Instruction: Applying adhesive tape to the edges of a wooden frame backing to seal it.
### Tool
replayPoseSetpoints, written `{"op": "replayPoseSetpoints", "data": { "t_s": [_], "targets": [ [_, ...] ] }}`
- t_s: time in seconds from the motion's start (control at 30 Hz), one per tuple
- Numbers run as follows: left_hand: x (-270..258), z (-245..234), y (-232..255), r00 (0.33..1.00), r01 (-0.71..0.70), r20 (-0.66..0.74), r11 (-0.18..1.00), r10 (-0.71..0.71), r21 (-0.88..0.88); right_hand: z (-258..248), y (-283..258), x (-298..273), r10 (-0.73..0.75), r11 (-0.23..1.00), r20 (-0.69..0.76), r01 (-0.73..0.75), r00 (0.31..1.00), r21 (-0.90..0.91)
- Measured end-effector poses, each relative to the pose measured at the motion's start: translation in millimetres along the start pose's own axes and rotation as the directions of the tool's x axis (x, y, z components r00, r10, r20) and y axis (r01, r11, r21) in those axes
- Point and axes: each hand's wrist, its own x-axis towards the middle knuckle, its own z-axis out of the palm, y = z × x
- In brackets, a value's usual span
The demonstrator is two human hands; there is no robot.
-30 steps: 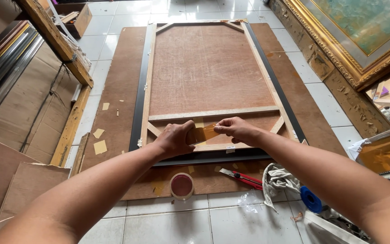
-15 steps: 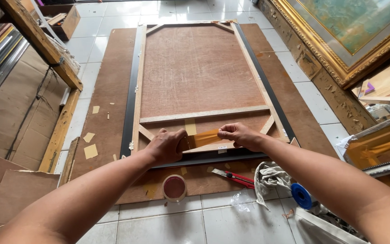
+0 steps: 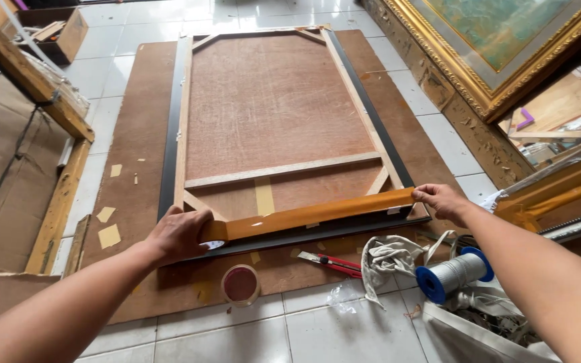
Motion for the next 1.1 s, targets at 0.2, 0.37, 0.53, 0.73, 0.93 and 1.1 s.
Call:
{"op": "replayPoseSetpoints", "data": {
  "t_s": [0.2, 0.37, 0.53, 0.73, 0.93, 1.1],
  "targets": [
    [2.0, -1.6, 16.2, 0.999, -0.041, -0.001, 0.974, 0.042, -0.221, -25.3, 31.0, 6.7, 0.205, 0.973, 0.103, -0.192, 0.973, -0.128],
    [2.7, 14.0, 30.5, 0.981, -0.164, -0.119, 0.983, 0.154, -0.079, -32.2, 31.1, 1.3, 0.147, 0.962, 0.089, -0.122, 0.985, -0.243],
    [24.7, 35.7, 38.2, 0.961, -0.238, -0.193, 0.950, 0.199, -0.201, -26.4, 66.6, 36.9, -0.039, 0.995, 0.010, 0.040, 0.999, -0.094],
    [22.1, 13.4, 71.6, 0.999, 0.033, -0.020, 0.973, -0.038, -0.227, -17.4, 53.6, 29.6, -0.079, 0.977, -0.136, 0.049, 0.988, -0.207],
    [24.1, 23.6, 81.9, 0.982, -0.100, -0.165, 0.993, 0.089, -0.063, -9.0, 32.6, 7.9, -0.019, 0.955, -0.259, -0.059, 0.966, -0.292],
    [25.9, 29.9, 86.3, 0.973, -0.151, -0.177, 0.989, 0.150, 0.008, -6.2, 49.6, 9.0, 0.019, 0.966, -0.310, -0.097, 0.950, -0.238]
  ]
}}
